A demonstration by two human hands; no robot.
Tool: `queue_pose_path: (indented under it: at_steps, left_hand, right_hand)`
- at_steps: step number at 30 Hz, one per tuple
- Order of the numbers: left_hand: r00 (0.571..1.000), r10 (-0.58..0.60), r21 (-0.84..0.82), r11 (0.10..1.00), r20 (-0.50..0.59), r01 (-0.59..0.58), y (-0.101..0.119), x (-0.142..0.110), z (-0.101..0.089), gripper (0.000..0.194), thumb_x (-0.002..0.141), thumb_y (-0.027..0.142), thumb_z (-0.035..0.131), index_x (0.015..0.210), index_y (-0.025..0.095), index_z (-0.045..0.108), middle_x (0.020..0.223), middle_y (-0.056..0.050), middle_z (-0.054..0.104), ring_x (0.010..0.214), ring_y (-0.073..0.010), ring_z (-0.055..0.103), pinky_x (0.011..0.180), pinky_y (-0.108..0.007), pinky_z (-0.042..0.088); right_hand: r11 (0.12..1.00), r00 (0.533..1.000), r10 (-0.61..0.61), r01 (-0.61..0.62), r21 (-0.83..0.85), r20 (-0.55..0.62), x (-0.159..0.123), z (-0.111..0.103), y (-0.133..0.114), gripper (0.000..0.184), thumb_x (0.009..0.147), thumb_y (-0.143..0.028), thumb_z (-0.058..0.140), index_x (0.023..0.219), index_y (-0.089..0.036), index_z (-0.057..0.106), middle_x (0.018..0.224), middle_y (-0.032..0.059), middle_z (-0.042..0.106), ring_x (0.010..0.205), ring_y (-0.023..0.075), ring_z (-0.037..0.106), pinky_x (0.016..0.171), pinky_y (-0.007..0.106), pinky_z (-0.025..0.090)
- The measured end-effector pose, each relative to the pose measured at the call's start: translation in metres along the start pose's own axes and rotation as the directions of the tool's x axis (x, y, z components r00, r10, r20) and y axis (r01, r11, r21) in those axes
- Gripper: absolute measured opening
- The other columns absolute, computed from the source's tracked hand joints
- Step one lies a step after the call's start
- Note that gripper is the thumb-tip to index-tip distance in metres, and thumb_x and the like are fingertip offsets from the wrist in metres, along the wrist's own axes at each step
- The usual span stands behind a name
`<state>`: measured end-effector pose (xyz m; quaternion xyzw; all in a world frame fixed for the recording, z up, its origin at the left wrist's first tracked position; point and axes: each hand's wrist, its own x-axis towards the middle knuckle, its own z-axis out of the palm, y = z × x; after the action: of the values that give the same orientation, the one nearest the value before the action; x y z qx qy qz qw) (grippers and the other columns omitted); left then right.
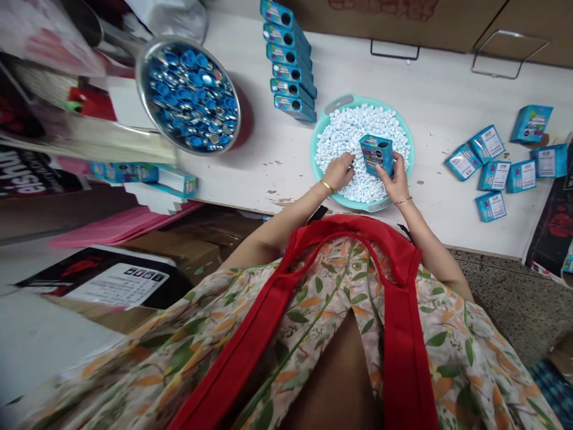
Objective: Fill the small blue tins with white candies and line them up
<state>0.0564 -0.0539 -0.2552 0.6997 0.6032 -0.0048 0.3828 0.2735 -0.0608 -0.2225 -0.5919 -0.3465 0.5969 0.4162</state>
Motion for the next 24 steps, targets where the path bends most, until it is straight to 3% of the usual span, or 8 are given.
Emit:
queue_pose_path:
  at_steps: [2, 5, 9, 12, 16, 19, 24]
  left_hand:
    - [0.999, 0.037, -0.058, 0.998, -0.009, -0.038, -0.007, -0.002, -0.002, 0.051, 0.096, 0.010, 0.049, 0.145, 0.008, 0.063, 0.146, -0.024, 0.066, 0.141, -0.0324, 0.063, 0.121, -0.042, 0.048]
    - [0.992, 0.127, -0.105, 0.986, -0.024, -0.129, -0.020, -0.013, -0.014, 0.053, 0.097, 0.017, 0.054, 0.149, 0.010, 0.061, 0.144, -0.022, 0.069, 0.137, -0.0315, 0.067, 0.120, -0.042, 0.051]
    - [0.965, 0.254, -0.110, 0.959, -0.064, -0.260, -0.027, -0.034, -0.040, 0.047, 0.101, 0.028, 0.055, 0.145, 0.015, 0.065, 0.135, -0.018, 0.073, 0.125, -0.0300, 0.072, 0.114, -0.042, 0.055]
    - [0.928, 0.362, -0.082, 0.926, -0.089, -0.369, -0.021, -0.048, -0.065, 0.045, 0.106, 0.037, 0.052, 0.142, 0.015, 0.067, 0.126, -0.017, 0.075, 0.115, -0.0283, 0.073, 0.107, -0.041, 0.057]
    - [0.883, 0.455, -0.036, 0.887, -0.114, -0.461, -0.002, -0.059, -0.099, 0.046, 0.110, 0.048, 0.049, 0.139, 0.018, 0.068, 0.119, -0.015, 0.075, 0.109, -0.0274, 0.071, 0.101, -0.041, 0.058]
    - [0.865, 0.497, 0.031, 0.868, -0.066, -0.496, 0.018, -0.062, -0.122, 0.040, 0.110, 0.044, 0.051, 0.137, 0.021, 0.069, 0.120, -0.013, 0.075, 0.113, -0.0277, 0.071, 0.102, -0.041, 0.058]
    - [0.888, 0.456, 0.267, 0.850, 0.064, -0.455, 0.060, -0.071, -0.158, 0.038, 0.106, 0.028, 0.052, 0.141, 0.023, 0.067, 0.124, -0.011, 0.076, 0.119, -0.0281, 0.072, 0.100, -0.040, 0.056]
  right_hand:
    - [1.000, 1.000, -0.002, 0.002, 0.003, -0.004, -0.005, -0.002, -0.004, 0.063, 0.069, -0.052, 0.101, 0.114, -0.032, 0.063, 0.124, 0.0045, 0.075, 0.143, 0.0264, 0.065, 0.124, 0.046, 0.059]
    - [0.996, 0.996, -0.074, 0.072, -0.044, -0.050, -0.012, -0.021, -0.010, 0.063, 0.069, -0.053, 0.099, 0.118, -0.034, 0.064, 0.122, 0.0027, 0.071, 0.138, 0.0266, 0.067, 0.126, 0.049, 0.057]
    - [0.984, 0.977, -0.164, 0.152, -0.090, -0.134, -0.018, -0.061, -0.013, 0.057, 0.067, -0.042, 0.099, 0.114, -0.032, 0.067, 0.122, 0.0012, 0.069, 0.136, 0.0269, 0.066, 0.125, 0.052, 0.057]
    - [0.977, 0.967, -0.193, 0.175, -0.118, -0.168, -0.023, -0.078, -0.011, 0.050, 0.068, -0.035, 0.098, 0.110, -0.030, 0.071, 0.120, 0.0008, 0.069, 0.134, 0.0268, 0.066, 0.126, 0.052, 0.056]
    - [0.954, 0.967, -0.246, 0.229, -0.193, -0.070, -0.028, -0.073, -0.009, 0.046, 0.072, -0.036, 0.093, 0.114, -0.031, 0.074, 0.120, 0.0006, 0.073, 0.127, 0.0263, 0.069, 0.134, 0.054, 0.047]
    - [0.940, 0.965, -0.262, 0.258, -0.225, 0.010, -0.029, -0.060, -0.006, 0.045, 0.075, -0.035, 0.089, 0.118, -0.033, 0.075, 0.124, 0.0019, 0.076, 0.129, 0.0272, 0.069, 0.135, 0.053, 0.046]
    - [0.884, 0.927, -0.354, 0.374, -0.279, 0.120, -0.017, -0.046, 0.014, 0.047, 0.078, -0.037, 0.082, 0.124, -0.033, 0.070, 0.132, 0.0028, 0.075, 0.132, 0.0313, 0.070, 0.128, 0.059, 0.052]
